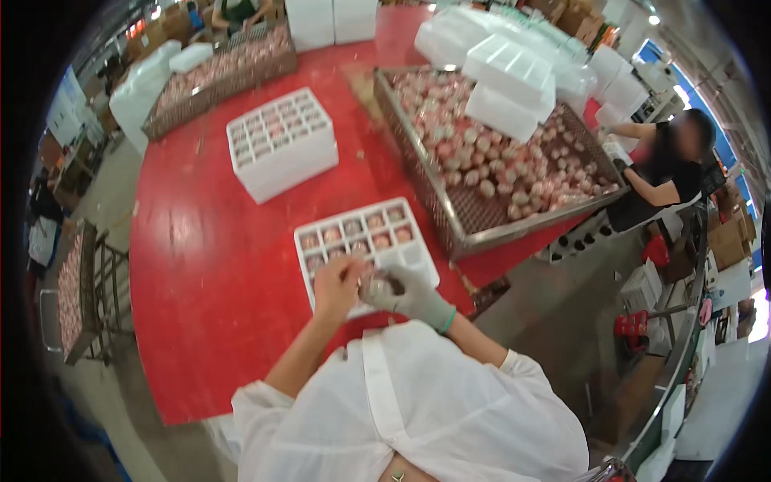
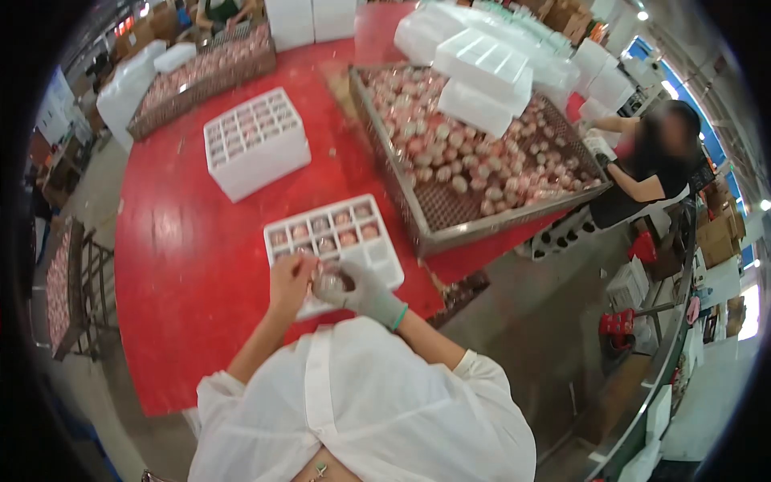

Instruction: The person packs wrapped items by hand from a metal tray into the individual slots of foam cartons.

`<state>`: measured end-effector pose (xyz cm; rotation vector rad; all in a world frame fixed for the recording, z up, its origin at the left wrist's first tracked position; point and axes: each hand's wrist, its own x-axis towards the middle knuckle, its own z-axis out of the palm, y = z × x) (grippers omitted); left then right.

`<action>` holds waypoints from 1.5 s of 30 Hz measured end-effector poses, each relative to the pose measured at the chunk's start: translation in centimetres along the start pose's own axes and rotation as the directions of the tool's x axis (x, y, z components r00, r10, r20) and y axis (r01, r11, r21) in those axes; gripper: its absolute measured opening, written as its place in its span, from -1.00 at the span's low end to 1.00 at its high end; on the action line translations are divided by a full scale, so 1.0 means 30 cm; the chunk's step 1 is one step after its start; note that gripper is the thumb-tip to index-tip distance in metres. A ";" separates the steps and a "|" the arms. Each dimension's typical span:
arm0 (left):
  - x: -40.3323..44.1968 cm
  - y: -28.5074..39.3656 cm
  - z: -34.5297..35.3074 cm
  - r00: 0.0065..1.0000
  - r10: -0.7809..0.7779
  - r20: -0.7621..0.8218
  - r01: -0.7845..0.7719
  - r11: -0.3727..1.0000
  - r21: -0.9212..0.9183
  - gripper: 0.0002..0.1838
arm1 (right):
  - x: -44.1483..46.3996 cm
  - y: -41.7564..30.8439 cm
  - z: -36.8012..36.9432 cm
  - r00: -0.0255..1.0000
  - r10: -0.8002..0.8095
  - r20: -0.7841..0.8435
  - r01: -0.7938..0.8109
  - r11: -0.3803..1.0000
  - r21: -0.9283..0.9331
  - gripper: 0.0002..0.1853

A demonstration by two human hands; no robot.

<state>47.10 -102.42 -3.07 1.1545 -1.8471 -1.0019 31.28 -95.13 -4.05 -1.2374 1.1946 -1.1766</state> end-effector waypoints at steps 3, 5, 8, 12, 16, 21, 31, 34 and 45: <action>0.023 -0.053 0.005 0.911 -0.309 0.273 0.402 0.813 -0.421 -0.81 | -0.012 -0.028 -0.008 0.999 0.016 0.029 -0.016 1.000 -0.007 -0.48; 0.017 -0.056 0.021 0.880 -0.321 0.350 0.466 0.722 -0.511 -0.86 | -0.013 -0.017 -0.010 0.997 0.017 0.070 -0.019 0.999 0.029 -0.42; -0.004 -0.078 0.053 0.772 -0.321 0.548 0.632 0.309 -0.710 -0.89 | -0.022 -0.017 -0.005 0.995 -0.095 0.033 0.094 0.995 0.033 -0.37; -0.023 -0.001 0.087 0.647 -0.512 0.565 0.736 0.222 -0.640 -0.84 | -0.036 -0.027 -0.013 0.999 -0.041 0.005 0.041 0.997 -0.071 -0.36; -0.059 -0.114 0.208 0.686 -0.597 0.416 0.622 0.186 -0.760 -0.81 | -0.050 0.039 -0.010 0.992 -0.010 -0.126 -0.025 0.961 -0.275 -0.44; -0.115 -0.224 0.312 0.594 -0.606 0.529 0.749 0.177 -0.638 -0.78 | -0.039 0.184 -0.070 0.935 -0.086 -0.345 -0.096 0.874 -0.477 -0.59; -0.047 -0.315 0.331 0.587 -0.467 0.661 0.740 -0.021 -0.672 -0.60 | 0.176 0.391 -0.136 0.945 -0.080 -0.317 -0.210 0.595 -0.776 -0.65; -0.033 -0.310 0.309 0.554 -0.585 0.593 0.740 0.019 -0.673 -0.57 | 0.237 0.426 -0.154 0.954 -0.228 -0.195 -0.062 0.486 -0.872 -0.71; -0.032 -0.492 0.330 0.637 -0.512 0.576 0.769 0.362 -0.528 -0.70 | 0.332 0.517 -0.100 0.997 0.052 -0.059 -0.071 0.271 -0.960 -0.80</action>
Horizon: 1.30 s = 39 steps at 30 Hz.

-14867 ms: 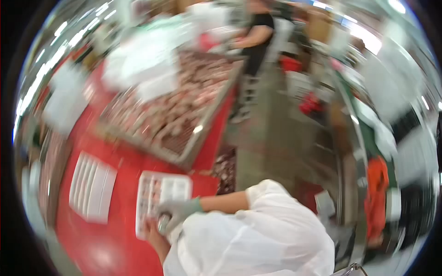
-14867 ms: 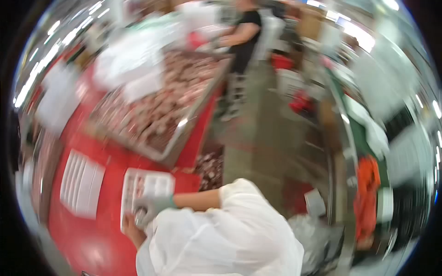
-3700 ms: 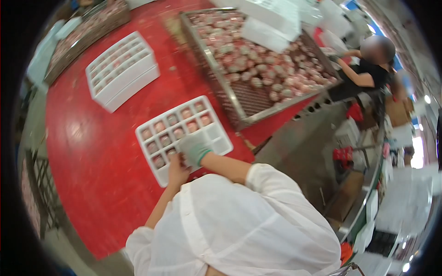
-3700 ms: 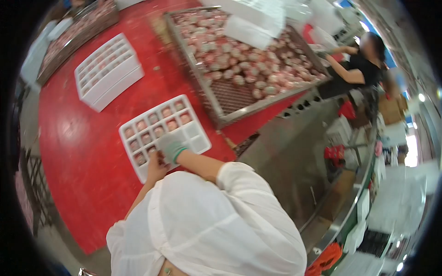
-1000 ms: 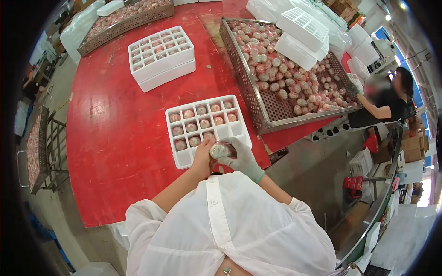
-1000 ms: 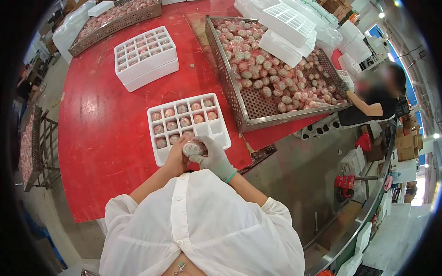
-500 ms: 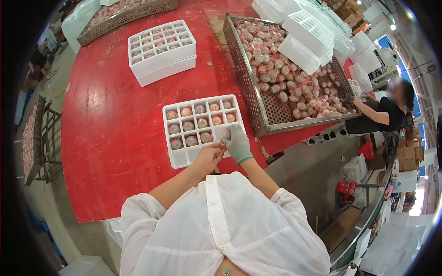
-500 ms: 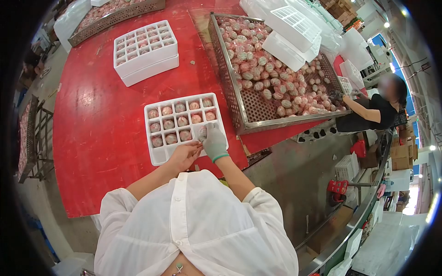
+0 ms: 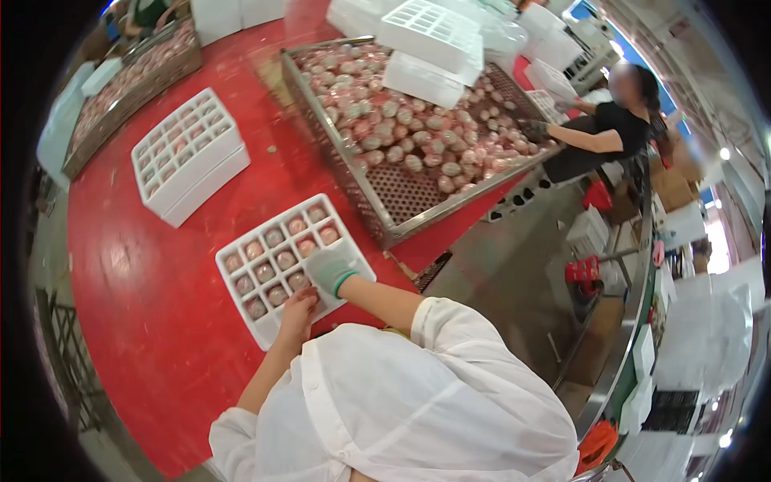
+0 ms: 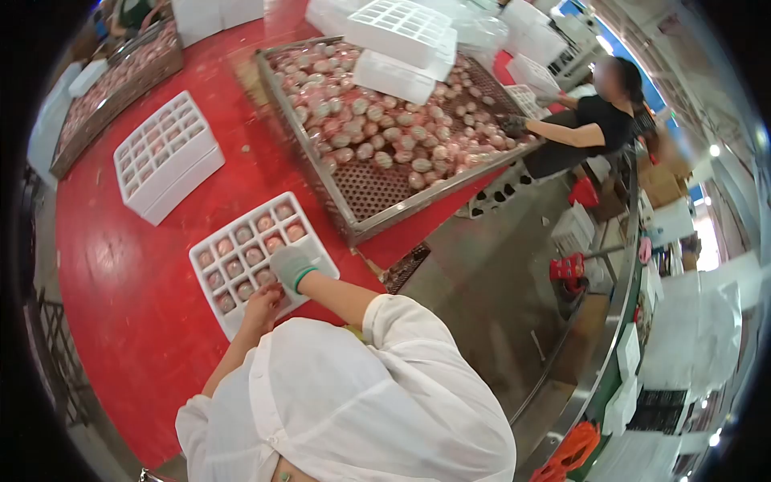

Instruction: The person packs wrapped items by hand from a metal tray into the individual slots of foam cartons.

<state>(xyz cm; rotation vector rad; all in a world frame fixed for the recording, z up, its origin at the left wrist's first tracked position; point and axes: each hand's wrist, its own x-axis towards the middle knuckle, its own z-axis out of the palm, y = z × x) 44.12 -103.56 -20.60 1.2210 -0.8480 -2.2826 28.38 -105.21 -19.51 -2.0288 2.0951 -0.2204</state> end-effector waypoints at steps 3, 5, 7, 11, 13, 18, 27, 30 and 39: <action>-0.040 0.041 0.041 0.999 -0.010 -0.033 0.008 0.998 -0.062 -0.69 | 0.001 -0.002 -0.082 0.988 -0.082 0.127 0.085 0.996 -0.021 -0.78; -0.018 0.015 0.005 1.000 -0.013 -0.006 0.013 0.998 -0.063 -0.69 | -0.001 0.021 -0.148 0.958 -0.152 0.241 0.140 0.988 0.068 -0.78; -0.021 0.019 -0.016 0.998 -0.030 0.046 0.034 0.996 -0.085 -0.71 | -0.004 0.137 -0.183 0.921 -0.355 0.160 0.284 0.894 0.347 -0.80; -0.066 0.035 -0.019 0.998 -0.028 0.058 0.035 0.991 -0.130 -0.72 | -0.020 0.457 -0.541 0.916 0.069 -0.394 0.124 0.888 0.443 -0.86; -0.063 0.038 -0.018 0.998 -0.054 0.018 0.056 0.990 -0.126 -0.71 | 0.011 0.753 -0.617 0.705 0.284 -0.650 -0.106 0.948 0.300 -0.84; -0.066 0.052 -0.016 0.996 -0.084 -0.004 0.083 0.993 -0.082 -0.72 | 0.028 1.457 -0.564 0.609 0.691 -0.389 -0.750 0.661 0.000 -0.24; -0.038 0.014 -0.051 0.990 -0.106 -0.089 0.107 0.994 0.005 -0.75 | 0.137 1.568 -0.469 0.576 0.757 -0.308 -0.817 0.522 -0.244 -0.76; -0.029 0.022 -0.054 0.992 -0.109 -0.071 0.107 0.994 -0.023 -0.75 | 0.097 1.456 -0.577 0.551 0.800 -0.239 -0.830 0.554 -0.063 -0.70; -0.135 0.120 0.012 0.994 -0.110 0.013 0.110 0.994 -0.027 -0.71 | -0.101 1.045 -0.828 0.512 0.786 -0.346 -0.461 0.591 0.662 -0.71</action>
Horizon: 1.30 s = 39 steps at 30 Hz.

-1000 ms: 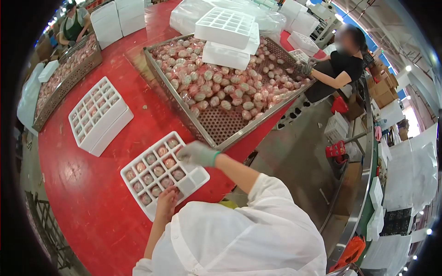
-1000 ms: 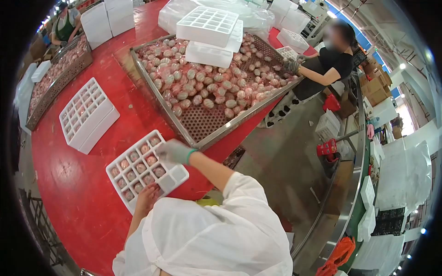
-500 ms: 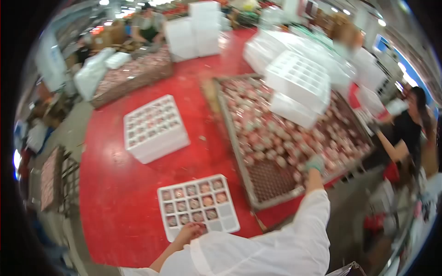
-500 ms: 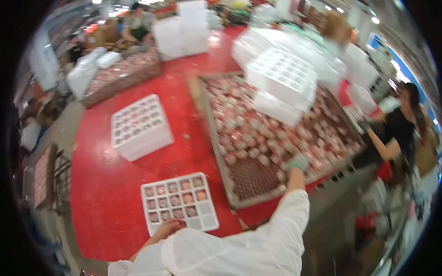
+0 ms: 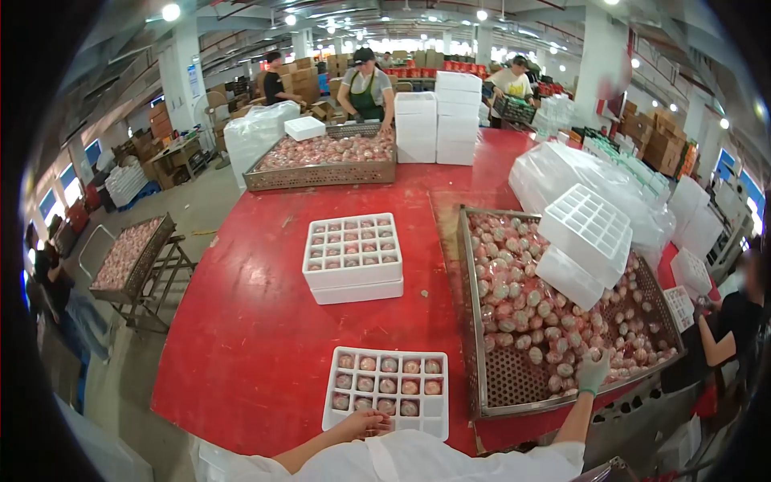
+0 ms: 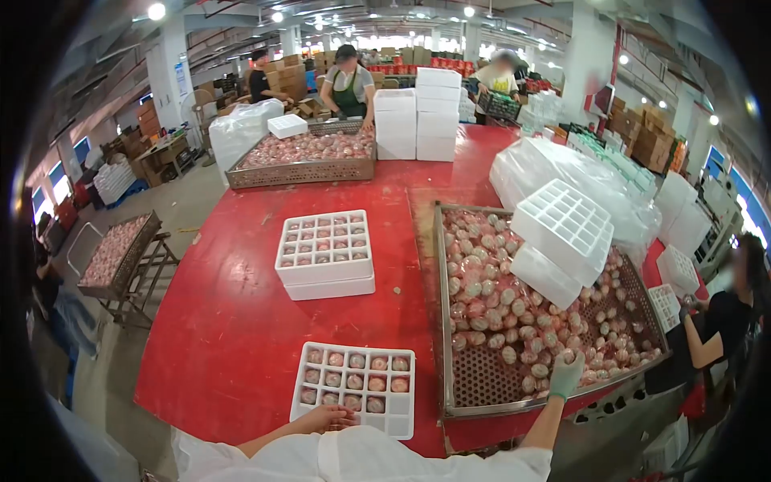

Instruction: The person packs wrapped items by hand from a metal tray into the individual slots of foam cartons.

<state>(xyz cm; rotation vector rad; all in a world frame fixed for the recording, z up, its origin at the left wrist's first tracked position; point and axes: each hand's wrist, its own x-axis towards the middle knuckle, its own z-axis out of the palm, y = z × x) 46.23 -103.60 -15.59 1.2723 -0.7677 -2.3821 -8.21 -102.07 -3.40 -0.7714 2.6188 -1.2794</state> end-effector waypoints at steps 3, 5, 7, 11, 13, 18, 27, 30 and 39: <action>-0.063 0.072 0.065 0.962 0.236 -0.137 -0.177 0.922 0.343 -0.60 | -0.183 -0.052 0.088 0.939 -0.323 -0.120 0.345 0.883 0.319 -0.74; -0.079 0.119 0.116 0.881 0.461 -0.105 -0.365 0.803 0.471 -0.52 | -0.379 -0.177 0.085 0.855 -0.364 0.369 0.161 0.863 0.480 -0.75; -0.073 0.147 0.165 0.819 0.571 -0.052 -0.477 0.730 0.489 -0.42 | -0.587 -0.213 0.203 0.696 -0.618 0.365 0.439 0.768 0.466 -0.72; -0.122 0.198 0.234 0.760 0.622 0.189 -0.621 0.609 0.493 -0.41 | -0.931 -0.321 0.303 0.432 -0.636 0.640 0.070 0.731 0.679 -0.61; -0.172 0.196 0.242 0.749 0.661 0.041 -0.615 0.672 0.412 -0.50 | -1.037 -0.384 0.288 0.467 -0.585 0.663 -0.131 0.696 0.706 -0.59; -0.228 0.166 0.223 0.683 0.713 -0.157 -0.677 0.699 0.230 -0.52 | -1.142 -0.408 0.284 0.417 -0.717 0.559 0.153 0.661 0.734 -0.46; -0.343 0.194 0.234 0.731 0.679 -0.075 -0.655 0.728 0.205 -0.92 | -1.213 -0.384 0.293 0.572 -0.634 0.520 0.198 0.722 0.663 -0.43; -0.353 0.186 0.263 0.665 0.726 -0.177 -0.662 0.682 0.311 -0.88 | -1.237 -0.451 0.231 0.566 -0.667 0.484 0.336 0.723 0.604 -0.44; -0.344 0.186 0.231 0.444 0.889 -0.107 -0.695 0.417 0.586 -0.86 | -1.280 -0.419 0.233 0.595 -0.625 0.505 0.289 0.753 0.591 -0.46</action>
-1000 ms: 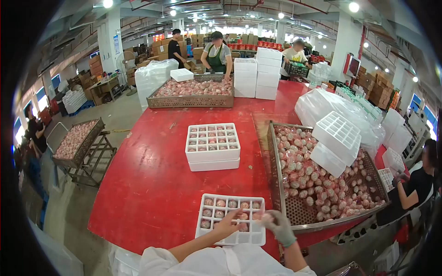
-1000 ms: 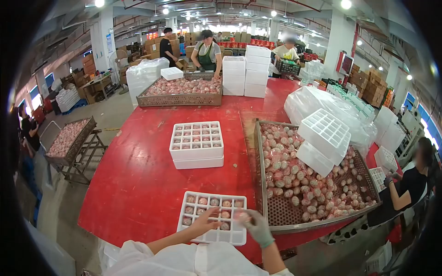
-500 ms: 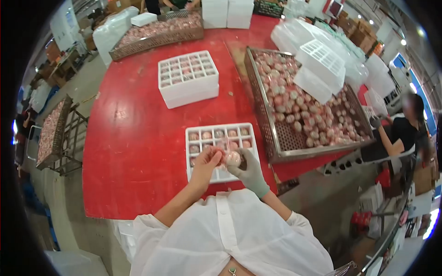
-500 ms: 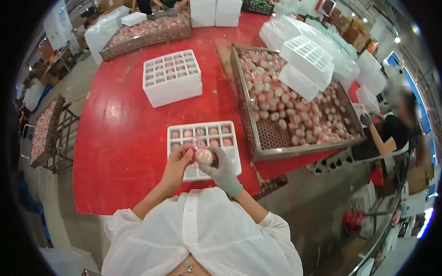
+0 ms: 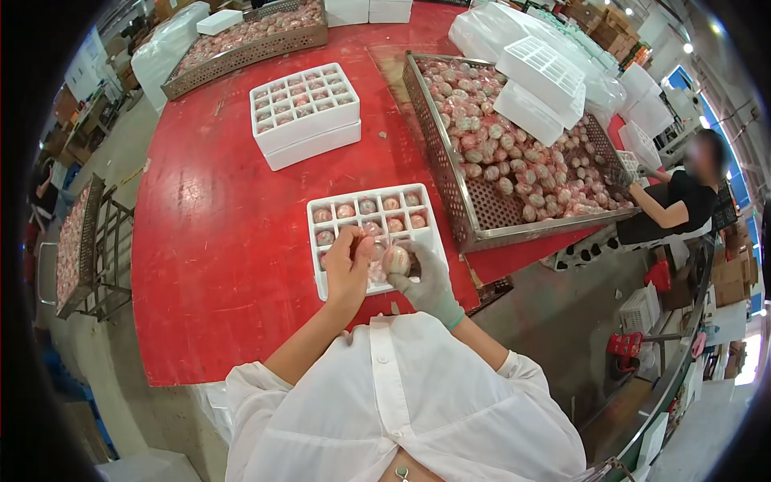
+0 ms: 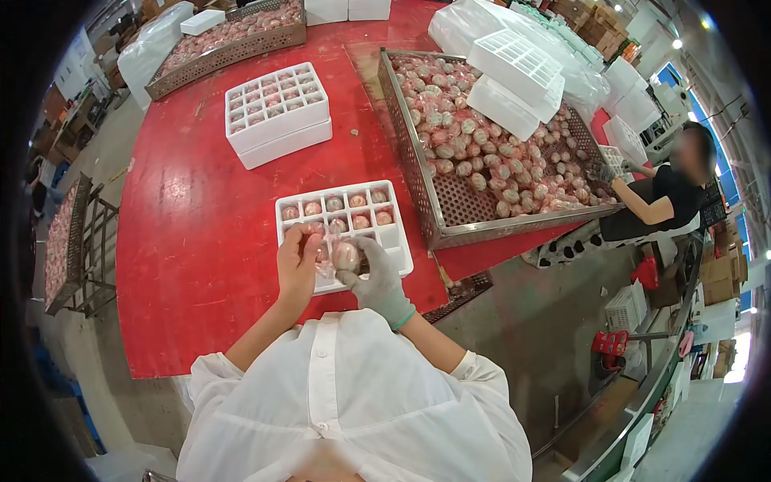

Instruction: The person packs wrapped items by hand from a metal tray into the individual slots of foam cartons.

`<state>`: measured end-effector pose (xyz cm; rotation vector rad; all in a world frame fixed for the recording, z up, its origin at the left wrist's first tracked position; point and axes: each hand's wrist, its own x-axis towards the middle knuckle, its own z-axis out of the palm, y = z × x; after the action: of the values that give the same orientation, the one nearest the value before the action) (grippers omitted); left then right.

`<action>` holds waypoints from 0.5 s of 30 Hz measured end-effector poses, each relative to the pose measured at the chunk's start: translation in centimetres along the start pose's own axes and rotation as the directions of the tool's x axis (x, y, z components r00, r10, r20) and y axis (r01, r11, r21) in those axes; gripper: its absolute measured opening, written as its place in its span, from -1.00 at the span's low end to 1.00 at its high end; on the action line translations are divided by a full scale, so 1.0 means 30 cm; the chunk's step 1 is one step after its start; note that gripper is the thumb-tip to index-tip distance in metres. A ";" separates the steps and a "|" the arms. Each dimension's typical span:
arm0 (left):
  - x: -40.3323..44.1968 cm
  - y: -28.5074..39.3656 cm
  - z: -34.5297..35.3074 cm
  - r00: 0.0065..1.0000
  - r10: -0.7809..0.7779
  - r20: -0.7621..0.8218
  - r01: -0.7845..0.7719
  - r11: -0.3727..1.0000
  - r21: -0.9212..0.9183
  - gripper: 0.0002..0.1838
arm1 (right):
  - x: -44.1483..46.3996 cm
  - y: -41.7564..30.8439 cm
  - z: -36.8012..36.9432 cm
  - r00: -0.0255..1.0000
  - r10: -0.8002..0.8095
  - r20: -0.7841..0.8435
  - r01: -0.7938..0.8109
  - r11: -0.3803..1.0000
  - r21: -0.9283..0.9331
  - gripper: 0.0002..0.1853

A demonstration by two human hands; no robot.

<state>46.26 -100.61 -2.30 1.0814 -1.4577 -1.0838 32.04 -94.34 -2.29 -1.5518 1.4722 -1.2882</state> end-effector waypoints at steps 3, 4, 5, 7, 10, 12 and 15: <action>-0.014 0.001 0.028 0.998 -0.013 -0.058 0.008 0.995 -0.096 -0.83 | 0.011 0.010 0.009 0.982 -0.137 -0.129 0.105 0.968 -0.229 -0.47; -0.015 0.006 0.031 0.998 -0.014 -0.062 0.008 0.995 -0.099 -0.83 | 0.011 0.009 0.013 0.982 -0.138 -0.126 0.107 0.967 -0.232 -0.47; -0.017 0.014 0.031 0.968 -0.248 -0.031 0.224 0.917 -0.331 -0.81 | 0.008 0.009 0.018 0.975 -0.205 -0.085 0.165 0.926 -0.340 -0.46; -0.023 -0.004 0.026 0.888 -0.458 0.051 0.412 0.740 -0.532 -0.79 | 0.000 0.015 0.042 0.964 -0.264 -0.034 0.223 0.871 -0.439 -0.45; -0.013 -0.087 0.014 0.916 -0.400 0.012 0.362 0.816 -0.451 -0.76 | 0.003 0.031 0.089 0.950 -0.310 -0.016 0.296 0.920 -0.255 -0.48; -0.006 -0.115 -0.002 0.950 -0.310 0.041 0.306 0.892 -0.334 -0.74 | -0.003 0.015 0.064 0.999 -0.021 0.045 0.021 1.000 -0.018 -0.45; -0.007 -0.089 -0.005 0.964 -0.254 0.080 0.266 0.937 -0.225 -0.74 | 0.003 0.043 0.028 0.993 0.037 0.113 -0.052 0.990 0.131 -0.43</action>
<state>46.69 -100.97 -4.93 1.1029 -1.2094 -1.4414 32.37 -94.81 -3.72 -1.4710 1.3173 -1.2290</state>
